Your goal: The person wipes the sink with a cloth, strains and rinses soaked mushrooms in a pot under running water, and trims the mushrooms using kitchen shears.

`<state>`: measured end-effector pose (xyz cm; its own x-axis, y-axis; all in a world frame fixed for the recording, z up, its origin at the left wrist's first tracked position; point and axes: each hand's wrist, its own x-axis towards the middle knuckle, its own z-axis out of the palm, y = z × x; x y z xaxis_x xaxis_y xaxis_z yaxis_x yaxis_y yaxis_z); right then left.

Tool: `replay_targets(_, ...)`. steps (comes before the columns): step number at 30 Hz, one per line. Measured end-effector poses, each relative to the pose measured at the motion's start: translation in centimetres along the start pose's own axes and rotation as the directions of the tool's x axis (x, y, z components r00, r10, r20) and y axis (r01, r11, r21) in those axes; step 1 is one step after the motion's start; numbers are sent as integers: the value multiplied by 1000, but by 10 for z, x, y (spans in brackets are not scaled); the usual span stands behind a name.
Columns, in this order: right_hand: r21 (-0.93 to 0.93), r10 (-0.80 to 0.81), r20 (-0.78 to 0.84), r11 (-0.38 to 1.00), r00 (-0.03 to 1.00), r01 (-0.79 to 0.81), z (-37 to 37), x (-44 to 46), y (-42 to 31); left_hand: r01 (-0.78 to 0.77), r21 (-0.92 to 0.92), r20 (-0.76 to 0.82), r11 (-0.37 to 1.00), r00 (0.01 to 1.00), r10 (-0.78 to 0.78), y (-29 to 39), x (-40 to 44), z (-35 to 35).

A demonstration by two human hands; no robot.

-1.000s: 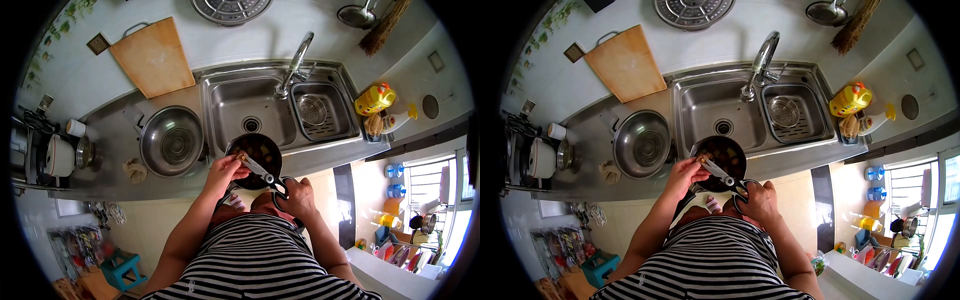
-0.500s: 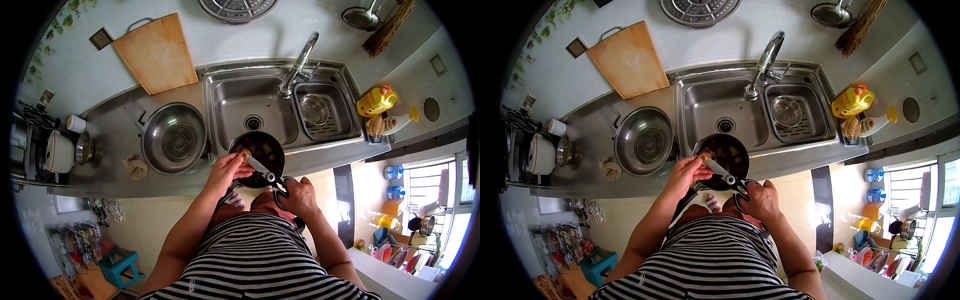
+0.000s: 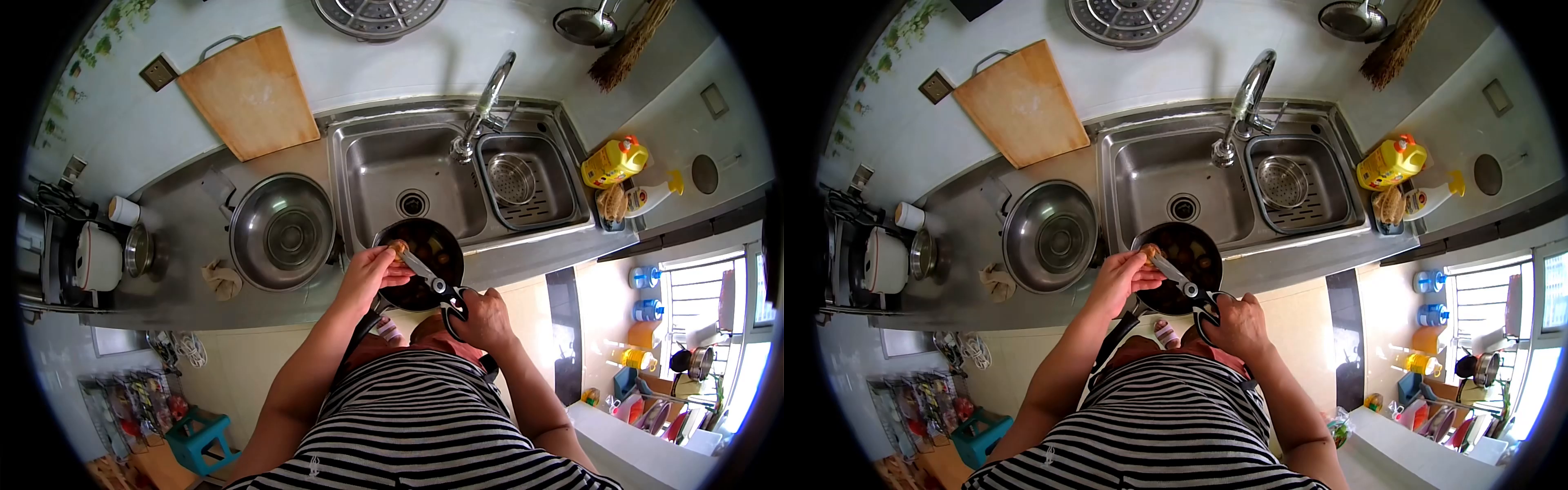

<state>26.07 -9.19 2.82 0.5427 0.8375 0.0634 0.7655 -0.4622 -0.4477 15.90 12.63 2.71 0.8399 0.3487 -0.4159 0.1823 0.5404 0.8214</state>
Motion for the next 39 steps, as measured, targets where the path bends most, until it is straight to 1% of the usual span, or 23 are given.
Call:
replay_targets(4, -18, -16, -32, 1000, 999, 16, 0, 4, 1, 5, 28, 10, 1000, 1000, -6, 0, 2, 0)
replay_targets(6, -75, -27, -43, 997, 999, 24, 3, 4, 4, 10, 32, 6, 999, 1000, -10, 1, 3, 0)
replay_targets(10, -42, -55, -70, 998, 996, 53, 3, 9, 8, 36, 16, 18, 999, 999, -37, 4, 7, 0)
replay_targets(12, 48, 9, -82, 999, 997, -5, 3, 16, 8, 36, -2, 19, 999, 999, -36, 4, 11, 0)
replay_targets(13, 47, 9, -82, 999, 997, -5, 3, 19, 8, 43, 15, 0, 999, 999, -43, 2, 13, -1)
replay_targets(15, 120, 180, -88, 978, 980, -169, 4, 25, 7, 52, 32, -18, 998, 999, -51, -1, 17, -1)
replay_targets(16, 137, 228, -58, 966, 972, -219, 0, 28, 6, 57, 65, -38, 996, 998, -55, -3, 17, -1)
replay_targets(18, 149, 252, -38, 958, 967, -244, -2, 28, 8, 65, 98, -58, 993, 997, -59, -9, 19, -3)
replay_targets(19, 162, 274, -17, 950, 962, -268, -3, 28, 9, 9, 281, -61, 960, 998, 9, -14, 20, -5)
replay_targets(20, 160, 277, -15, 949, 961, -271, -3, 26, 10, -44, 454, -51, 890, 996, 75, -19, 20, -7)
replay_targets(21, 154, 284, -5, 947, 959, -280, -3, 24, 11, -42, 452, -50, 891, 996, 72, -19, 19, -7)
replay_targets(22, 148, 291, 5, 946, 957, -289, -3, 22, 11, -142, 743, 31, 653, 983, 179, -19, 18, -7)
replay_targets(23, 147, 293, 6, 945, 956, -291, -3, 20, 11, -222, 922, 146, 317, 958, 247, -19, 16, -7)
replay_targets(24, 155, 320, 28, 935, 947, -321, -3, 17, 11, -176, 938, 120, 297, 973, 198, -21, 14, -4)
replay_targets(25, 162, 347, 50, 923, 937, -350, -3, 15, 11, -178, 938, 122, 298, 973, 196, -23, 14, -4)
replay_targets(27, 169, 363, 38, 916, 931, -364, -3, 11, 10, -239, 963, 221, 123, 965, 142, -27, 17, -5)
replay_targets(29, 176, 385, 25, 907, 922, -384, -4, 7, 10, -253, 962, 238, 103, 961, 138, -28, 25, -1)
replay_targets(31, 160, 370, -25, 918, 929, -362, -7, 5, 10, -268, 960, 256, 82, 958, 133, -31, 37, 3)
replay_targets(33, 148, 396, -23, 910, 918, -388, -8, 2, 11, -287, 950, 257, 121, 942, 218, -38, 53, 7)
replay_targets(35, 135, 420, -24, 900, 907, -414, -10, 0, 11, -306, 944, 272, 122, 933, 234, -46, 68, 10)
replay_targets(37, 166, 429, -62, 895, 901, -415, -12, -2, 10, -313, 945, 279, 92, 921, 270, -53, 79, 14)
replay_targets(38, 166, 436, -64, 892, 898, -421, -12, -4, 11, -315, 947, 295, 56, 928, 230, -60, 85, 11)
replay_targets(39, 160, 441, -44, 889, 896, -429, -12, -6, 12, -320, 946, 301, 55, 927, 225, -65, 89, 8)
